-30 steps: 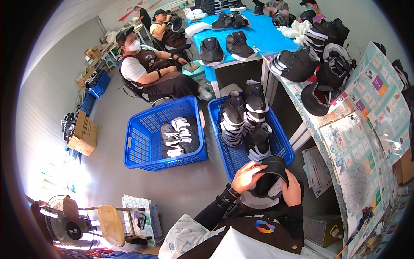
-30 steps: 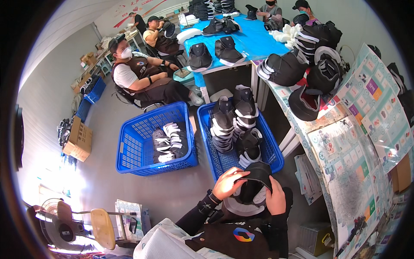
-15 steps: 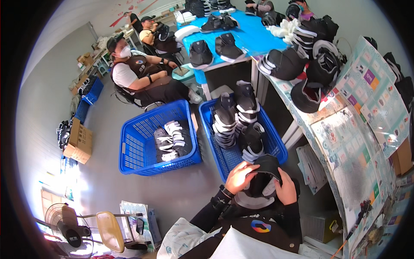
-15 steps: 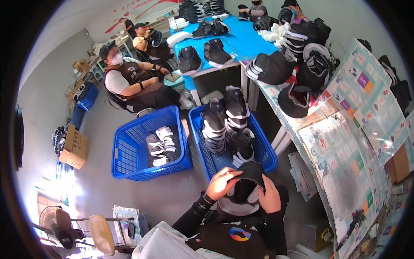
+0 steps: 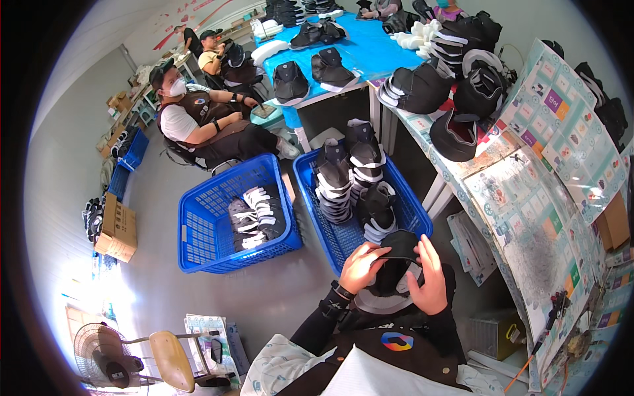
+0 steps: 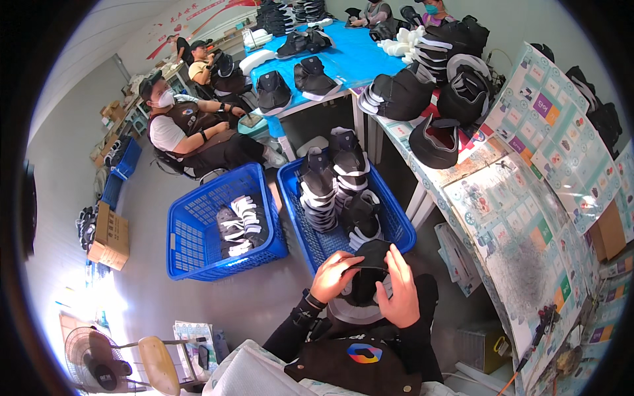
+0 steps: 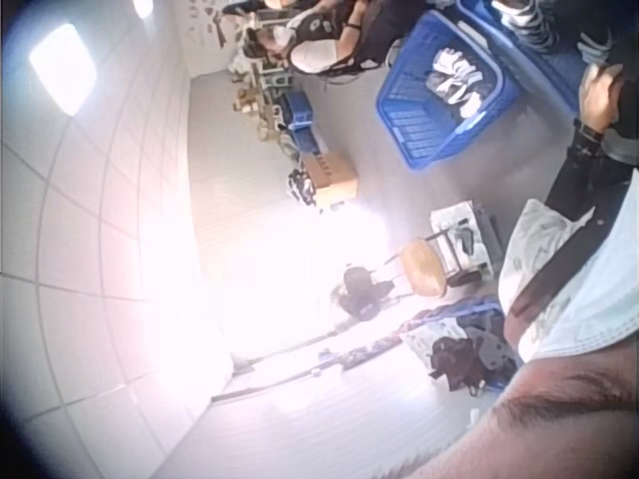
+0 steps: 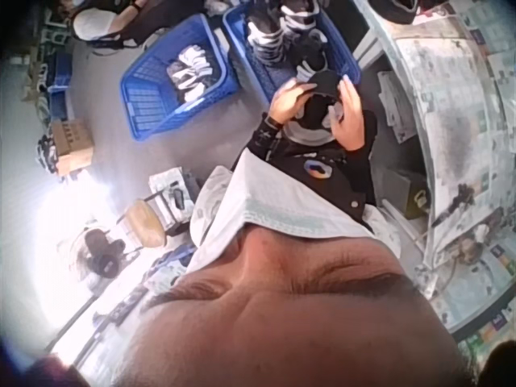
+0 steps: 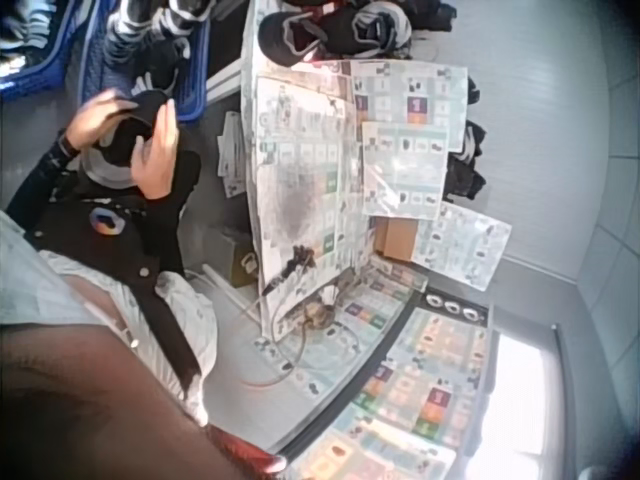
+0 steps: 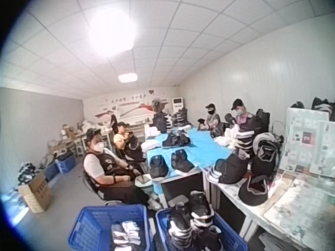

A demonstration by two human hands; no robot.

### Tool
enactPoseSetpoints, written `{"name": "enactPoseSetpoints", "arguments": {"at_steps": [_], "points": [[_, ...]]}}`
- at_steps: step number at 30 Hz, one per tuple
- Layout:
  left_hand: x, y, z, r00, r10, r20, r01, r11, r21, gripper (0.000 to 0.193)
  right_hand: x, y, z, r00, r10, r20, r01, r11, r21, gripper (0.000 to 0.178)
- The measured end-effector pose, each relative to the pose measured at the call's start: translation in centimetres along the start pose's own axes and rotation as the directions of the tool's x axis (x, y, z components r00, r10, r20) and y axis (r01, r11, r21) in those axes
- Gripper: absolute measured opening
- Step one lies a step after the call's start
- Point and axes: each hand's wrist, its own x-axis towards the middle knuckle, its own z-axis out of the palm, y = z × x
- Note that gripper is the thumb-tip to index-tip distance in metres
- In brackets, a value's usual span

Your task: Manually assemble and inspect shoe components in a manufacturing setting.

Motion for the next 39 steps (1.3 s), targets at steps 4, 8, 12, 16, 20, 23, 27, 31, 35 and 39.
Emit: {"name": "enactPoseSetpoints", "arguments": {"at_steps": [4,8,12,16,20,23,27,31,35,39], "points": [[0.3,0.7,0.1,0.999,0.026,-0.038,-0.025,1.0,0.011,0.037,-1.4,4.2,1.2,0.999,0.04,0.006,-0.037,0.962,-0.271,0.056],[-0.5,0.5,0.5,0.999,-0.003,-0.04,0.003,1.0,0.024,0.037,-3.0,6.7,1.2,0.985,0.164,0.054,-0.157,0.981,-0.117,0.044],[-0.3,0.8,1.4,0.999,0.005,-0.047,-0.004,1.0,0.017,0.035,-3.7,7.4,0.7,0.98,0.2,0.022,-0.199,0.978,-0.058,0.035],[-0.1,0.4,2.6,1.0,-0.011,-0.028,0.013,0.996,0.089,0.032,-4.4,9.6,1.4,0.964,0.256,-0.067,-0.262,0.958,-0.112,0.026],[0.5,0.9,2.0,0.999,-0.033,0.007,0.032,0.995,0.099,0.033,-4.6,11.1,2.1,0.973,0.214,-0.089,-0.219,0.974,-0.049,0.023],[0.2,-0.2,2.1,0.999,-0.027,-0.019,0.027,0.999,0.018,0.033,-3.9,10.9,2.2,0.971,0.232,-0.059,-0.234,0.972,-0.035,0.025],[0.5,-0.5,2.9,1.0,-0.02,-0.013,0.02,1.0,0.006,0.035,-4.3,10.9,2.0,0.966,0.249,-0.069,-0.253,0.966,-0.046,0.024],[0.7,1.2,1.9,1.0,0.016,-0.001,-0.016,0.998,0.062,0.036,-5.2,10.8,2.4,0.965,0.244,-0.095,-0.251,0.965,-0.07,0.024],[0.2,1.0,2.2,0.999,0.034,-0.019,-0.034,0.999,-0.001,0.03,-5.8,9.7,1.3,0.959,0.259,-0.118,-0.267,0.962,-0.064,0.021],[-0.5,0.7,2.4,0.999,0.025,-0.042,-0.026,0.999,-0.022,0.031,-5.7,9.4,1.3,0.944,0.293,-0.153,-0.297,0.955,-0.004,0.02]]}}
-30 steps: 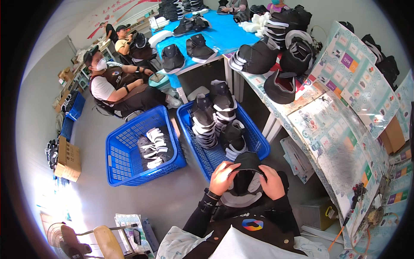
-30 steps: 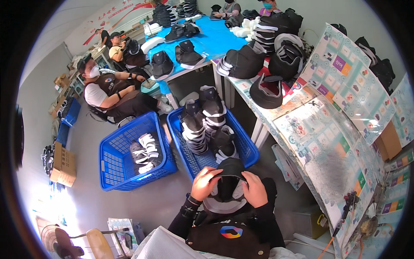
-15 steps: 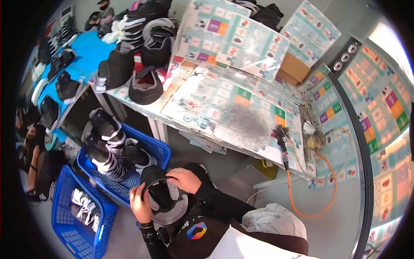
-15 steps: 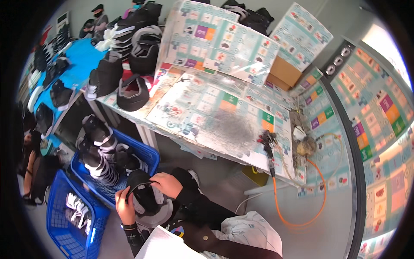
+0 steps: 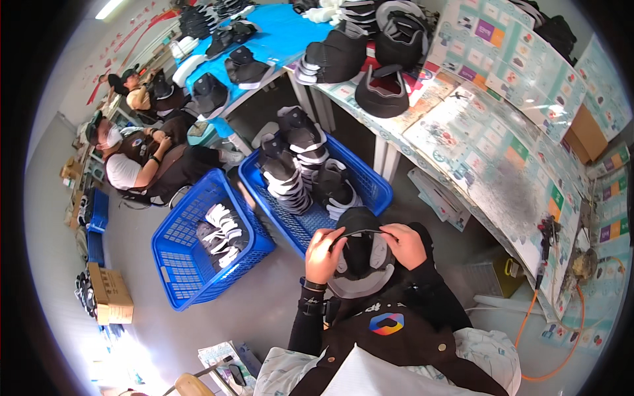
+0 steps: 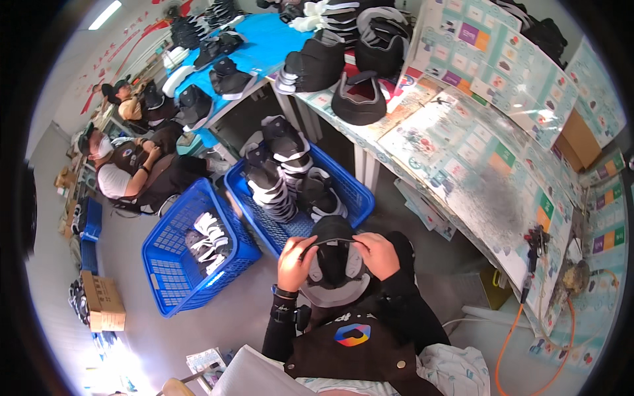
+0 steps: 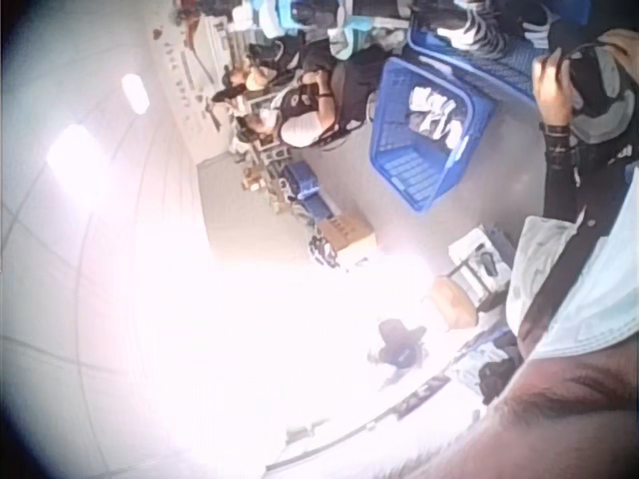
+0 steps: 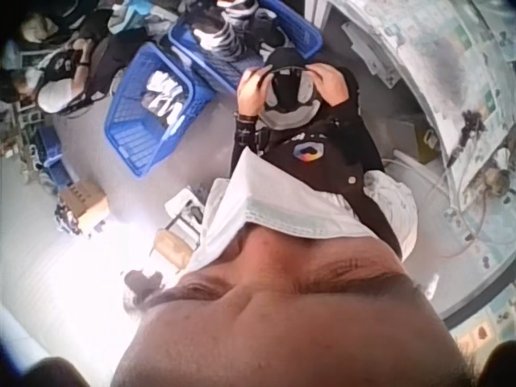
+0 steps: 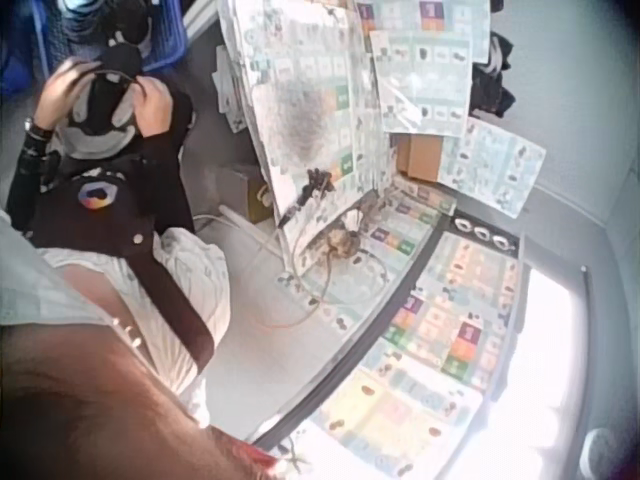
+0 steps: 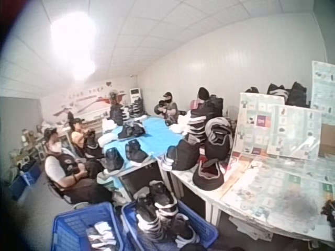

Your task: Manually assemble and inspect shoe components in a manufacturing setting.

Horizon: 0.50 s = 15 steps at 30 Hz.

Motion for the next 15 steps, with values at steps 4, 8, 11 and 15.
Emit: {"name": "enactPoseSetpoints", "arguments": {"at_steps": [4,8,11,15], "points": [[-0.1,-0.2,-0.7,0.999,0.034,0.02,-0.036,0.996,0.085,0.025,0.0,0.2,1.1,0.997,-0.076,0.0,0.075,0.997,-0.03,0.019],[-0.4,-2.2,-1.5,0.998,0.02,0.067,-0.026,0.996,0.09,0.019,0.6,0.3,2.8,0.995,-0.103,-0.001,0.103,0.994,0.048,0.018],[-0.5,-2.6,-1.0,0.997,-0.051,0.066,0.051,0.999,0.011,0.019,0.7,1.0,3.0,0.995,-0.077,0.057,0.078,0.997,-0.015,0.025],[-0.1,-2.3,-0.7,0.991,-0.092,0.102,0.09,0.996,0.016,0.024,-0.1,1.6,2.1,0.934,0.235,0.269,-0.242,0.97,-0.005,0.039]]}}
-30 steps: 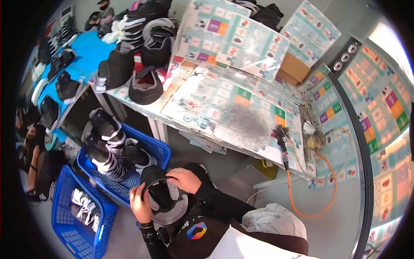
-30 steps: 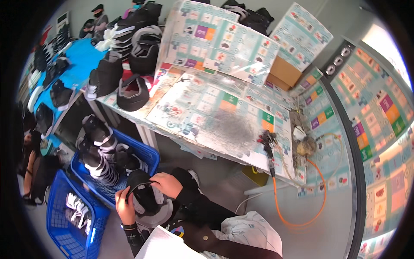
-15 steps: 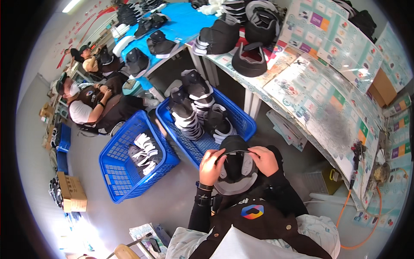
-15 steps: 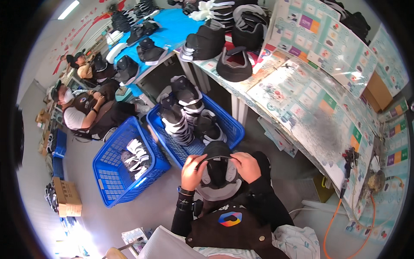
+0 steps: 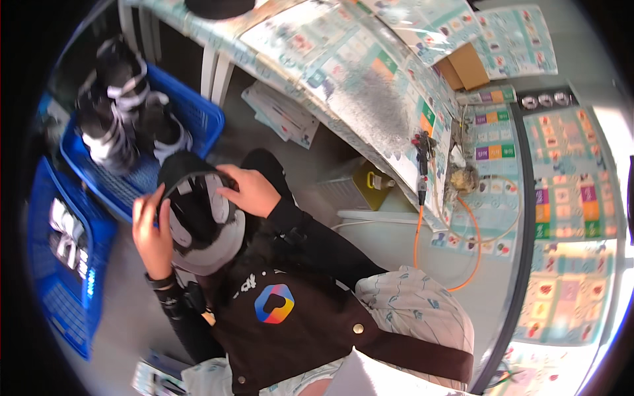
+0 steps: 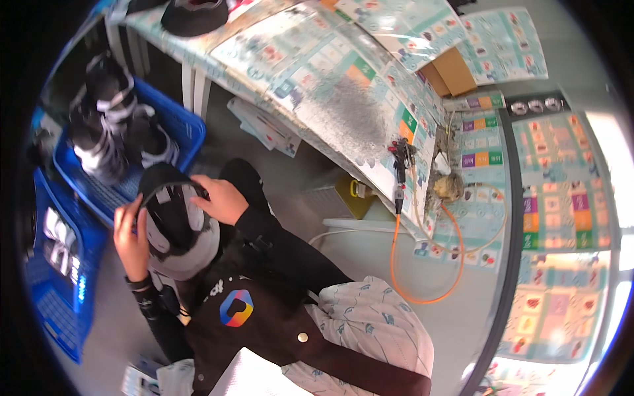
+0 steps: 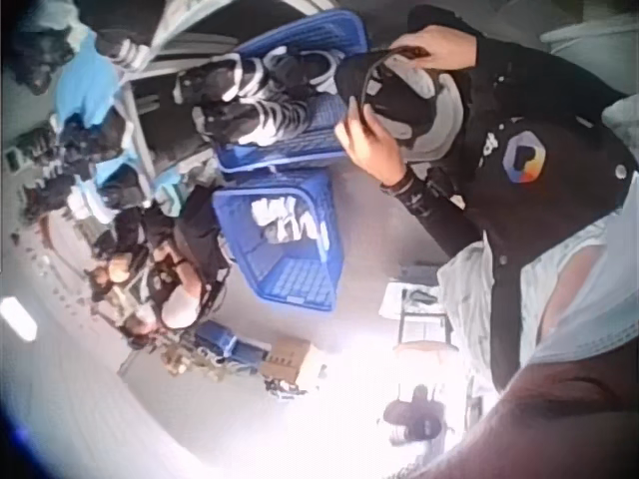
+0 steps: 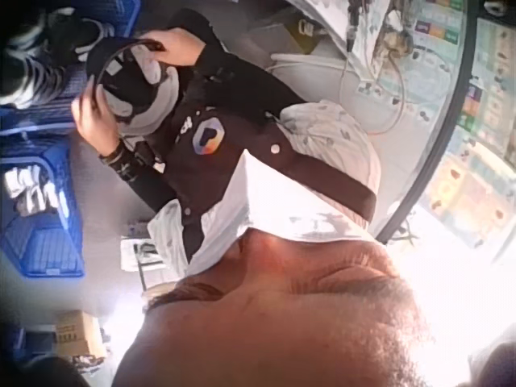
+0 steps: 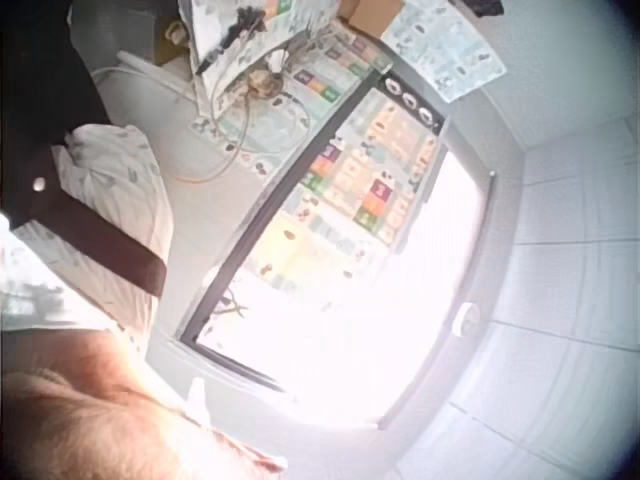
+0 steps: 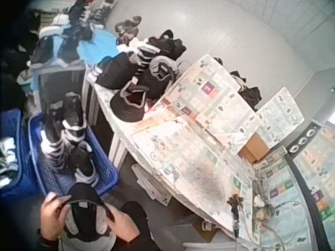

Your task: Manually assemble and inspect shoe components in a manufacturing setting.

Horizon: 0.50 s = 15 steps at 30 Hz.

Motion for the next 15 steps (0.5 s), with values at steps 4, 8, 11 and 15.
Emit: {"name": "enactPoseSetpoints", "arguments": {"at_steps": [4,8,11,15], "points": [[0.2,-0.8,-0.2,0.968,-0.019,0.25,0.125,0.901,-0.416,0.038,0.4,6.1,0.4,0.973,0.229,0.011,-0.228,0.972,-0.051,0.036],[-2.6,-11.4,1.4,0.95,-0.309,0.042,0.301,0.872,-0.385,0.034,-0.7,10.7,-2.9,0.822,0.525,0.221,-0.568,0.728,0.384,0.024],[-6.5,-24.2,3.7,0.811,-0.565,-0.152,0.562,0.824,-0.064,0.054,-1.9,13.2,-4.8,0.685,0.621,0.382,-0.723,0.513,0.463,0.018],[-9.7,-35.2,10.7,0.675,-0.709,-0.203,0.706,0.541,0.457,0.076,-3.4,13.9,-6.0,0.547,0.714,0.438,-0.83,0.531,0.17,0.018]]}}
